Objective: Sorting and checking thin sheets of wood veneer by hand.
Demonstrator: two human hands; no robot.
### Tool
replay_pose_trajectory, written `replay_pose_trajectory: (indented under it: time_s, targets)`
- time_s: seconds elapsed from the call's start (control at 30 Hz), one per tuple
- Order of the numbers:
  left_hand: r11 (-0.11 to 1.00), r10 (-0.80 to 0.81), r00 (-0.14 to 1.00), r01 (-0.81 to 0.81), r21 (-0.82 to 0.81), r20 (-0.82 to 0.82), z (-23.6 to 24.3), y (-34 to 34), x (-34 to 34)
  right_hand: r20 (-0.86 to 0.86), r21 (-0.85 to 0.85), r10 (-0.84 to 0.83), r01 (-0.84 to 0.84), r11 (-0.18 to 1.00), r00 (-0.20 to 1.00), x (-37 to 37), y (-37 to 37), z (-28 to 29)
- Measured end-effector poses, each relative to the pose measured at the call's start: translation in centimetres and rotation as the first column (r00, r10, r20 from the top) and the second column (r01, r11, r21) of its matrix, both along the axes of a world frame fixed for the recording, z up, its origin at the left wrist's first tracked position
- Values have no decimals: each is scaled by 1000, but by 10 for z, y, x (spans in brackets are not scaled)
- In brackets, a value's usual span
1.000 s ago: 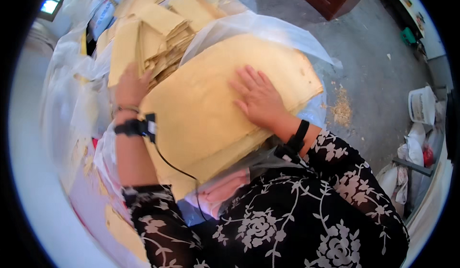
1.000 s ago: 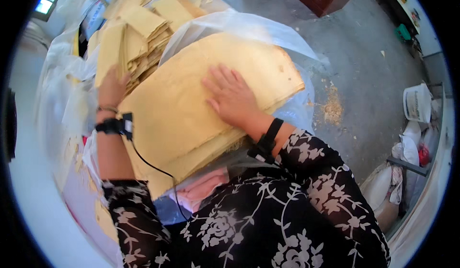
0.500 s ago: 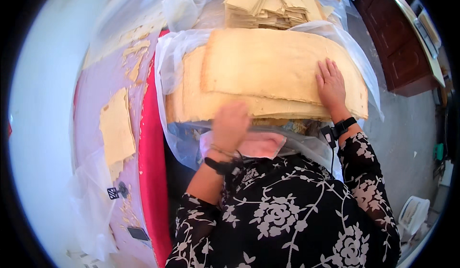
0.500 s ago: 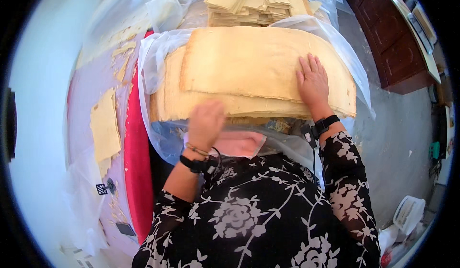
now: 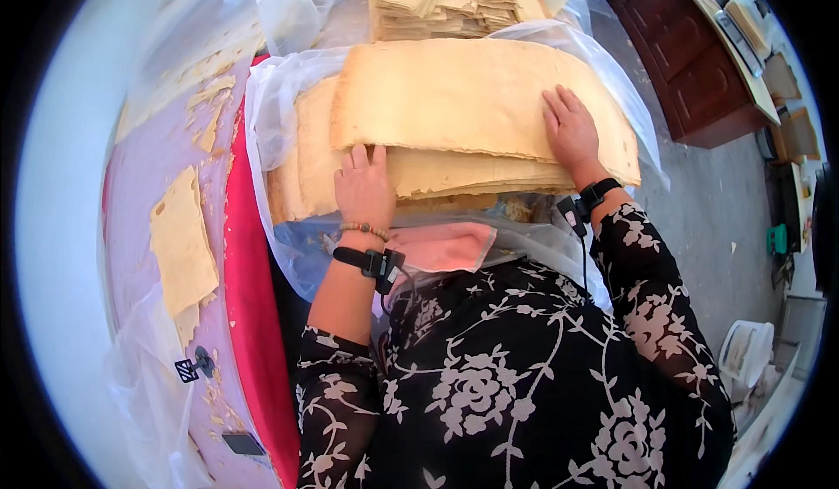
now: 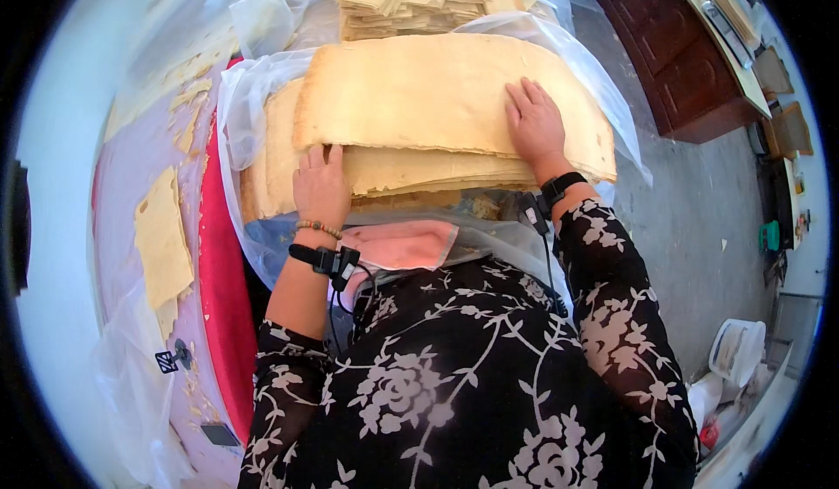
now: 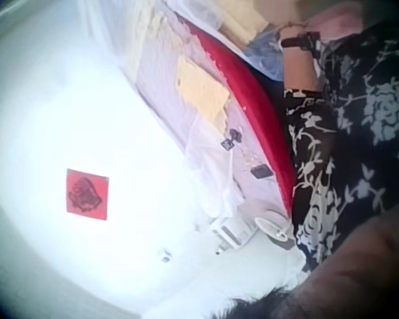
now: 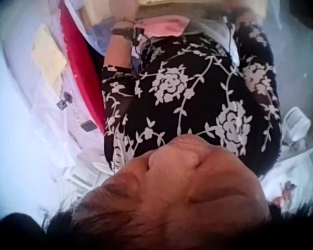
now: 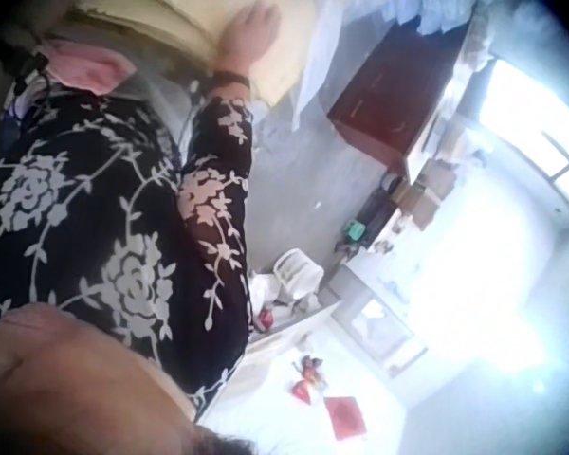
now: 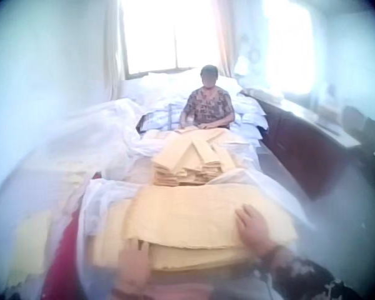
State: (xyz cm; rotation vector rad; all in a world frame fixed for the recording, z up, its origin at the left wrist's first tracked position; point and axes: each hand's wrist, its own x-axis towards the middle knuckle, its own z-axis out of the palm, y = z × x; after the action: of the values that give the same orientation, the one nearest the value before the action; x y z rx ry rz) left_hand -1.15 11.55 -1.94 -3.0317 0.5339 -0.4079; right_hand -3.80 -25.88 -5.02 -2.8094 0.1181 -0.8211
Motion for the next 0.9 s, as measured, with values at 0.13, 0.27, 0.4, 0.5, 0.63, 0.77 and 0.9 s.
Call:
replay_pose_trajectory:
  time_s: [0.13, 0.27, 0.4, 0.5, 0.63, 0.77, 0.9]
  targets:
    - [933, -16, 999, 0, -359, -44, -2, -31, 2, -39, 17, 1, 0, 1000, 999, -1, -1, 3]
    - [-324, -483, 805, -530, -784, -344, -1, -53, 32, -217, 55, 111, -101, 993, 970, -14, -2, 8]
    - [-438, -491, 732, -677, -591, -473, 4, -52, 47, -251, -2, 240, -249, 969, 938, -47, 66, 33]
    - [-425, -396, 798, -598, -680, -455, 25, -58, 34, -157, -1, 162, -164, 986, 974, -59, 61, 35]
    - [-507, -408, 807, -590, -629, -428, 26, -28, -6, -56, -49, 21, -24, 999, 998, -82, 23, 31]
    - [-432, -257, 810, -584, -687, -527, 6, 3, -32, -46, -92, -5, 0, 996, 999, -105, -8, 29]
    - [-415, -265, 820, -572, -707, -508, 2, 19, -39, -7, -137, -96, 94, 986, 995, -122, -40, 30]
